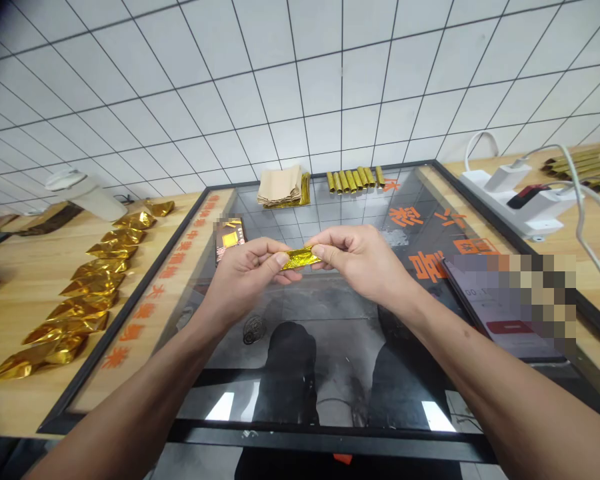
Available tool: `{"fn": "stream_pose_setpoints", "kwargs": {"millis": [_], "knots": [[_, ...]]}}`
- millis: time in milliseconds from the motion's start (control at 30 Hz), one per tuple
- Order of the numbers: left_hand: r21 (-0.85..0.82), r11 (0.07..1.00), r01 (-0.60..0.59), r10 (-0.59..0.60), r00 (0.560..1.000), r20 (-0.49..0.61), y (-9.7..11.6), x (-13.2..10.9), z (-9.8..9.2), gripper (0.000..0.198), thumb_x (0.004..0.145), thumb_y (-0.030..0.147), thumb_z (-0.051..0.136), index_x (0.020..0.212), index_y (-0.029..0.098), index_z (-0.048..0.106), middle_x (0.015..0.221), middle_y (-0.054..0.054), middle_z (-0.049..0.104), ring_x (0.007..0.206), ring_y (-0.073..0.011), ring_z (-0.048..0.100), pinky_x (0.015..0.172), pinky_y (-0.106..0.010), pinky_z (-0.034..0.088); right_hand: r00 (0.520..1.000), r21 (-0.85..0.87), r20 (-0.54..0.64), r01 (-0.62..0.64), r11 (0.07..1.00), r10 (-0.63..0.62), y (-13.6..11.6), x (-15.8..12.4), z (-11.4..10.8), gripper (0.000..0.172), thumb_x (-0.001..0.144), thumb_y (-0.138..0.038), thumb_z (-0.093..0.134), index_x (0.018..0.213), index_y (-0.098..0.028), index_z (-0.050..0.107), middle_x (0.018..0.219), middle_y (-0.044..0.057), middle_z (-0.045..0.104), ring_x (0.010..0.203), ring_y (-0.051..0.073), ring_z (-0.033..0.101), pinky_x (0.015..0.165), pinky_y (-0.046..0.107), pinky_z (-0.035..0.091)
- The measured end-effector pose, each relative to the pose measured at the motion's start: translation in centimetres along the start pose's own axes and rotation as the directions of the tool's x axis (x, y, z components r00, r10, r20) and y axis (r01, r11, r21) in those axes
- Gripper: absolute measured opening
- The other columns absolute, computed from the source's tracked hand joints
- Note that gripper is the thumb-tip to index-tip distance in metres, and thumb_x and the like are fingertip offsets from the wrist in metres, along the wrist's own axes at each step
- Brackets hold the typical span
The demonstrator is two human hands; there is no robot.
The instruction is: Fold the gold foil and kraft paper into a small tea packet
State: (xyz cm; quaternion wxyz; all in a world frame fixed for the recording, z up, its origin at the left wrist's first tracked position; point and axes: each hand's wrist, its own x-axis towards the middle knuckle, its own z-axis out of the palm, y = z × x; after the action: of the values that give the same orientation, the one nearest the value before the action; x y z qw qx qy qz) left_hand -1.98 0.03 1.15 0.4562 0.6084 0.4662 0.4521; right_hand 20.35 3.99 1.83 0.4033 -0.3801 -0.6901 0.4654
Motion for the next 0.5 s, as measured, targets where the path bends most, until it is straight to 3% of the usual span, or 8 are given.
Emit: {"fn": "stream_pose_setpoints", "kwargs": {"millis": [267, 500], "knots": [[-0.027, 0.999, 0.018, -0.016, 0.997, 0.078, 0.52, 0.06, -0.46, 0.026, 0.099, 0.041, 0.072, 0.104, 0.016, 0.076, 0.093, -0.008, 0.084, 0.087, -0.0227, 0.084, 0.077, -0.031, 0.068, 0.997, 0.046, 0.063, -0.037, 0.998, 0.034, 0.06, 0.16, -0.8, 0.022, 0.091, -0.045, 0.083, 0.093, -0.023, 0.086, 0.084, 0.006, 0.084, 0.076, 0.022, 0.077, 0.074, 0.035, 0.064], [0.165, 0.986, -0.032, 0.03, 0.999, 0.017, 0.34, -0.09, -0.46, 0.014, 0.096, 0.033, 0.072, 0.093, 0.019, 0.075, 0.084, -0.002, 0.08, 0.079, -0.021, 0.083, 0.065, -0.025, 0.059, 0.998, -0.054, 0.068, 0.019, 0.998, -0.015, -0.46, -0.2, -0.26, 0.02, 0.096, -0.042, 0.077, 0.092, -0.023, 0.084, 0.082, 0.003, 0.08, 0.075, 0.021, 0.072, 0.071, 0.034, 0.058]]}}
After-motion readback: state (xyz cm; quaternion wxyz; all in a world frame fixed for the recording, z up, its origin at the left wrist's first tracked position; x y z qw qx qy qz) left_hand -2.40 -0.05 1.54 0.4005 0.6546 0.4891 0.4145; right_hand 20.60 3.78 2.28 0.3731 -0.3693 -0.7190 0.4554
